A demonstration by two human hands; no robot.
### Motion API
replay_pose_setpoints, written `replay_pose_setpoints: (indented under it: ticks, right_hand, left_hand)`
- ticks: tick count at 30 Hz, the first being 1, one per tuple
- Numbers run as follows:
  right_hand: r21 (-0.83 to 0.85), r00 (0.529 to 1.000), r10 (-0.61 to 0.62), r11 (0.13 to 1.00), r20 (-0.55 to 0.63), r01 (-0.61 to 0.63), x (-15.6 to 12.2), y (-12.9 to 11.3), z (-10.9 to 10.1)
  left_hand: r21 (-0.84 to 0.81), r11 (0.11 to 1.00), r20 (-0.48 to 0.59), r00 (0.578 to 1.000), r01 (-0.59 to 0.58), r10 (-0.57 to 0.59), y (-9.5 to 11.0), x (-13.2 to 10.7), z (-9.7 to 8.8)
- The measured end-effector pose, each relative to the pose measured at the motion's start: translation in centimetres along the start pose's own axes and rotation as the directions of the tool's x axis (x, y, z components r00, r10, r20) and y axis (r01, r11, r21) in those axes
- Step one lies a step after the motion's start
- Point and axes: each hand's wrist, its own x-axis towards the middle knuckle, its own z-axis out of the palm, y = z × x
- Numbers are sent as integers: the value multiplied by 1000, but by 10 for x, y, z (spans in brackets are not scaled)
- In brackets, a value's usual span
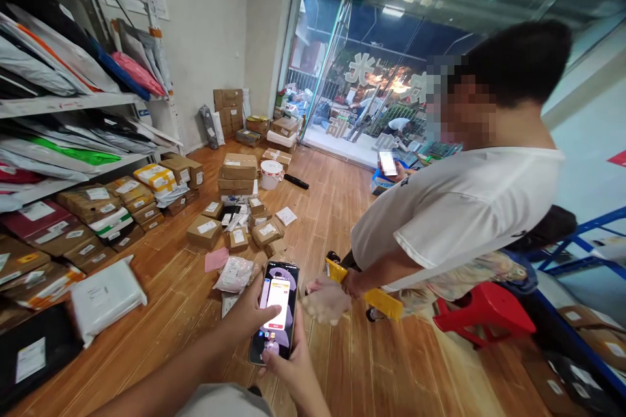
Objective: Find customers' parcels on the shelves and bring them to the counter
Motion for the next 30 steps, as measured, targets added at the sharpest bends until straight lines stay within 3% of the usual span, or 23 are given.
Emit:
replay_pose_setpoints:
  ticks: [5, 16, 20, 30]
  right_hand:
    - [15, 1000, 1, 1000, -12, 0, -4, -6, 4]
    - [38, 999, -17, 999, -36, 18, -7, -10, 2]
    - [45, 998, -26, 999, -55, 28, -10, -13, 0]
    - [49, 998, -30, 998, -54, 33, -16, -25, -13]
  left_hand:
    - [-76, 997, 85, 996, -9, 16, 2, 0, -1]
    - [-134, 988, 110, 992, 79, -65, 0, 1, 4]
    - [-198, 977, 128, 990, 80, -55, 0, 0, 5]
    - [-167, 982, 160, 985, 85, -58, 0, 1, 18]
